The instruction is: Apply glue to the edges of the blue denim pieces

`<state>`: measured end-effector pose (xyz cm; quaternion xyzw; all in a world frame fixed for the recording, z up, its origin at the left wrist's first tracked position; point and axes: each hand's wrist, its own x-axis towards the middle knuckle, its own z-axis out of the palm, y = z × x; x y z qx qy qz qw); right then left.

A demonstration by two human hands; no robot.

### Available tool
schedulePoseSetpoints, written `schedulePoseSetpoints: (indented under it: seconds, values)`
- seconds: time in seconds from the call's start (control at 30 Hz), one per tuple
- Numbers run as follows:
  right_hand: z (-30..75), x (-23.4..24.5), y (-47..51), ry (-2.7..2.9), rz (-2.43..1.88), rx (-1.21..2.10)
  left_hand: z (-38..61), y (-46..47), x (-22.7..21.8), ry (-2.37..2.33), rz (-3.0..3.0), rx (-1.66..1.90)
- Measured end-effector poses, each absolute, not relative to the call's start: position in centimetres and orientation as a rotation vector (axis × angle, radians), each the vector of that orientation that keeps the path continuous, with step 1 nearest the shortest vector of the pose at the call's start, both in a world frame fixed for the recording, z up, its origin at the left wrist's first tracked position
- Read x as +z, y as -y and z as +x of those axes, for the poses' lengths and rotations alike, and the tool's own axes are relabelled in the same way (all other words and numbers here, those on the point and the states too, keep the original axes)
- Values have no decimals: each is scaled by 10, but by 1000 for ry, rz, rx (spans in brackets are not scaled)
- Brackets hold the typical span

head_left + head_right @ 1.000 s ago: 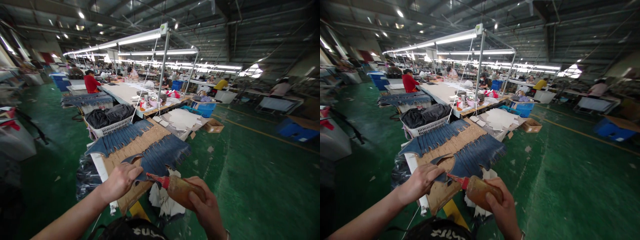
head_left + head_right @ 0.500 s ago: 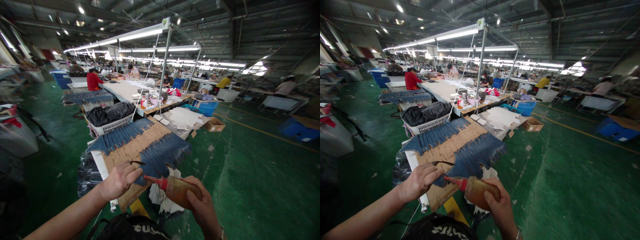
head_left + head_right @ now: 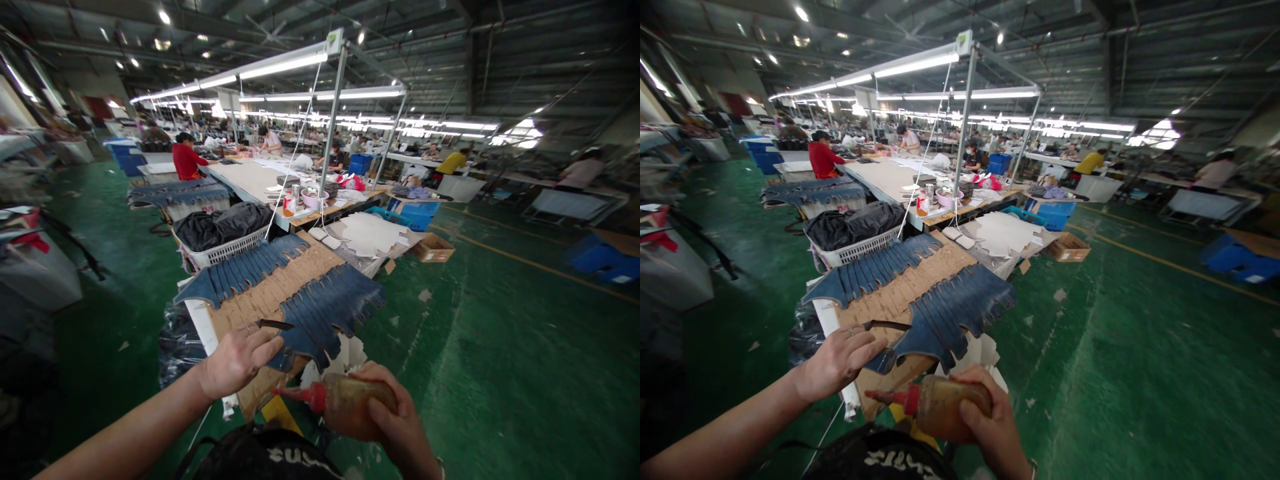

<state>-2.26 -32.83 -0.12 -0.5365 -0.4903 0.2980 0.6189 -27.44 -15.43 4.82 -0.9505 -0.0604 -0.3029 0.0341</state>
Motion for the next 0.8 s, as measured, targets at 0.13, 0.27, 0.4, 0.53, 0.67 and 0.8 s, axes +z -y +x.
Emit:
schedulePoseSetpoints:
  seconds: [0.13,0.27,0.4,0.53,0.67,0.8]
  values:
    - [-20,-8,325,1017,-1227,660,-274,155,49,188,-2937,-958]
    - [-16,-11,322,994,-1266,663,-273,155,51,179,-2926,-933]
    - [-15,-11,322,880,-1352,618,-273,153,48,231,-2889,-937]
    - [-15,-18,321,807,-1258,669,-267,145,42,382,-2960,-1045]
    - [-19,-27,316,638,-1155,773,-247,127,49,952,-3159,-1374]
    - [-25,-29,309,414,-948,934,-216,112,74,1435,-3312,-1974]
